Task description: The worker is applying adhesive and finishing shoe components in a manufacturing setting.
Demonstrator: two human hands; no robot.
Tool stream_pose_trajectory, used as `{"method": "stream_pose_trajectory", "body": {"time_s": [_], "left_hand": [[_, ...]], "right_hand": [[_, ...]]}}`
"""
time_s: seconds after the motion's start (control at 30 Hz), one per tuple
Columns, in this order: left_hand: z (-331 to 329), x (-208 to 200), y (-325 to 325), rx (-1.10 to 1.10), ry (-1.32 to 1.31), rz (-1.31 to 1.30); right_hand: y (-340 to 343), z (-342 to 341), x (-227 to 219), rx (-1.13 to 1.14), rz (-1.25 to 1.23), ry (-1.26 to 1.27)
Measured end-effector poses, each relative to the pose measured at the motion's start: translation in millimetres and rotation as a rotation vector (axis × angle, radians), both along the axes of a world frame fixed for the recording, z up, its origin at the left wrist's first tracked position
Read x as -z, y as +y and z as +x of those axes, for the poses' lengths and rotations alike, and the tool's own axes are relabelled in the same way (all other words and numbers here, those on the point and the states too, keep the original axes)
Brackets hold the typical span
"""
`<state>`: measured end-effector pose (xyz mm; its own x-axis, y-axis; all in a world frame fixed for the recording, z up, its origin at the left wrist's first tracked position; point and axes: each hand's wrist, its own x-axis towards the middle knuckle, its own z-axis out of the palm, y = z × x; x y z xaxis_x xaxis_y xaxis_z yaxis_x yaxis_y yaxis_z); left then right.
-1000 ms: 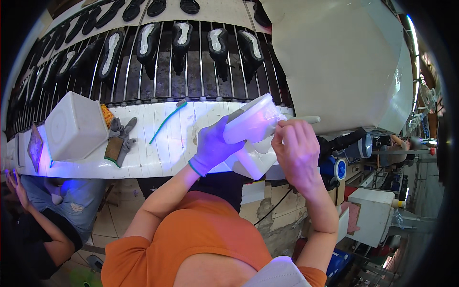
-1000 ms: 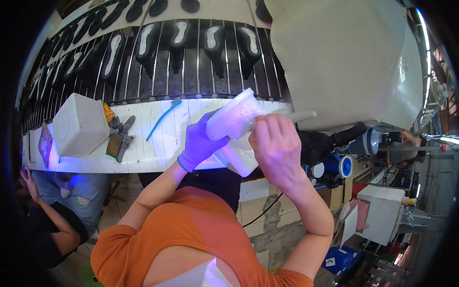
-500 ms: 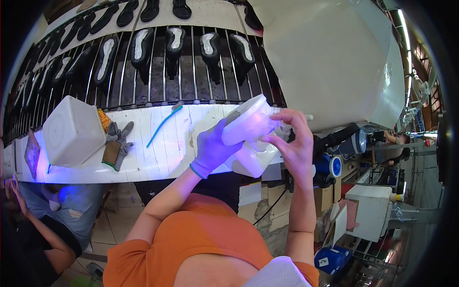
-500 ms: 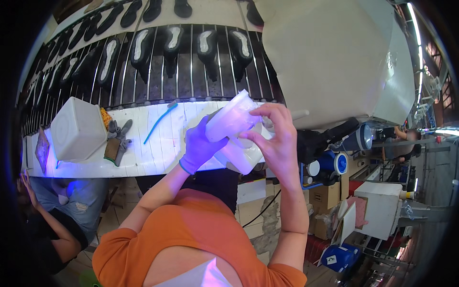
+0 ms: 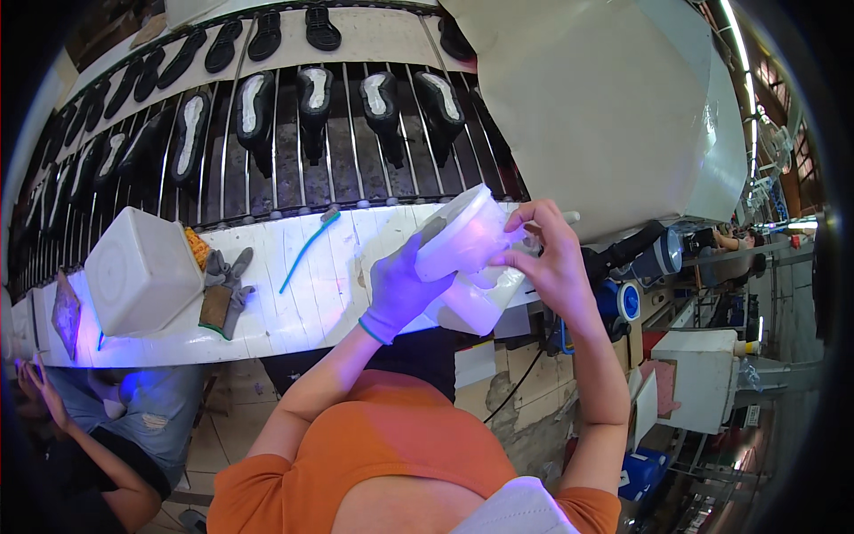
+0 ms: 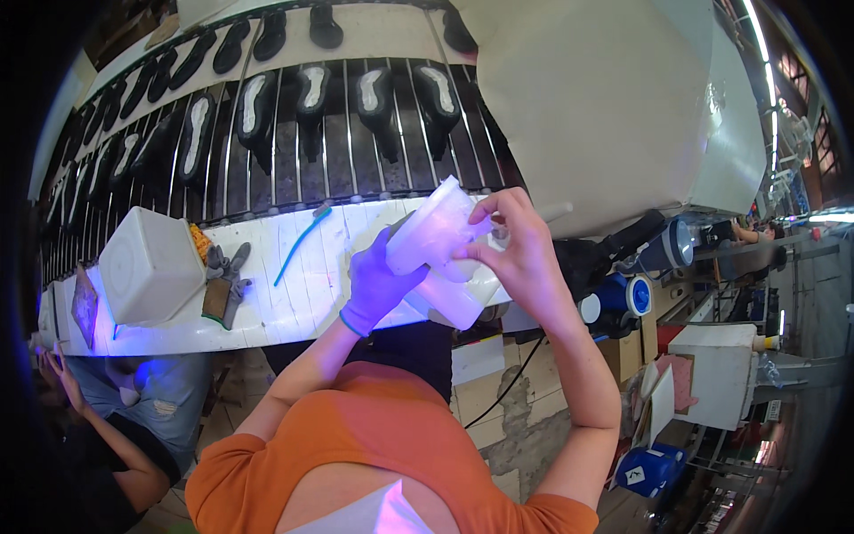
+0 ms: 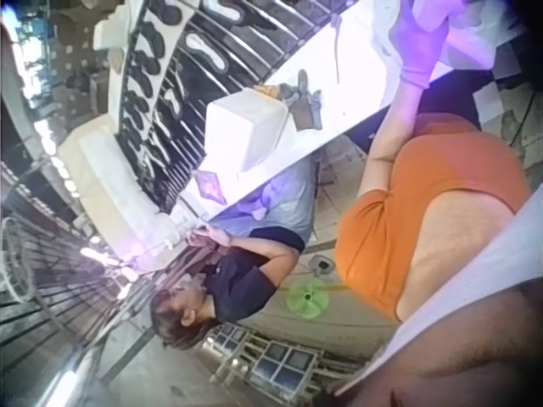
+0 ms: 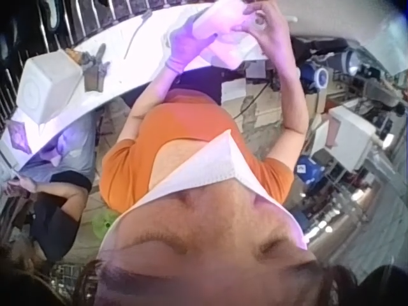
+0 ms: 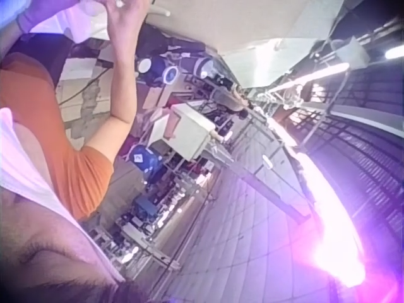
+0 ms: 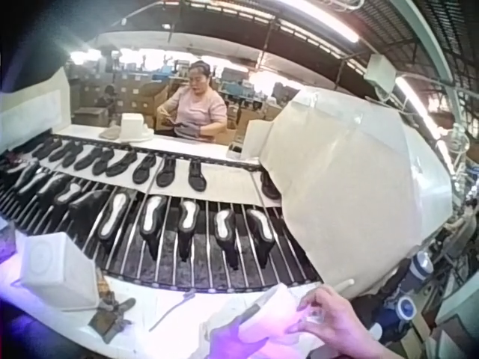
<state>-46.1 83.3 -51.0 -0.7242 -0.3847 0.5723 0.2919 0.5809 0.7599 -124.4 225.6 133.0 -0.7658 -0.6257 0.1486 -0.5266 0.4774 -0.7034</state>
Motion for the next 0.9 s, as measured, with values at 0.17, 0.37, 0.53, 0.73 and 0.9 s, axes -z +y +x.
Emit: {"method": "stream_pose_trajectory", "body": {"time_s": [0.17, 0.37, 0.53, 0.73, 0.9], "left_hand": [[0.7, 1.8, -0.3, 0.022, 0.007, -0.003], [-1.9, 6.1, -2.1, 0.028, 0.047, -0.012], [-0.1, -15.3, -5.1, 0.081, -0.062, 0.018], [2.8, -4.4, -2.1, 0.083, -0.072, 0.115], [3.5, -6.7, 1.0, 0.048, -0.086, 0.041]], "right_hand": [[6.7, -6.8, 9.7, -0.031, -0.011, -0.018], [-3.7, -0.8, 13.2, -0.059, -0.078, 0.241], [-6.2, -2.6, 37.2, -0.086, -0.139, 0.598], [-17.3, -15.7, 47.0, 0.083, -0.273, 0.701], [-34.7, -27.2, 28.2, 0.25, -0.62, 0.114]]}}
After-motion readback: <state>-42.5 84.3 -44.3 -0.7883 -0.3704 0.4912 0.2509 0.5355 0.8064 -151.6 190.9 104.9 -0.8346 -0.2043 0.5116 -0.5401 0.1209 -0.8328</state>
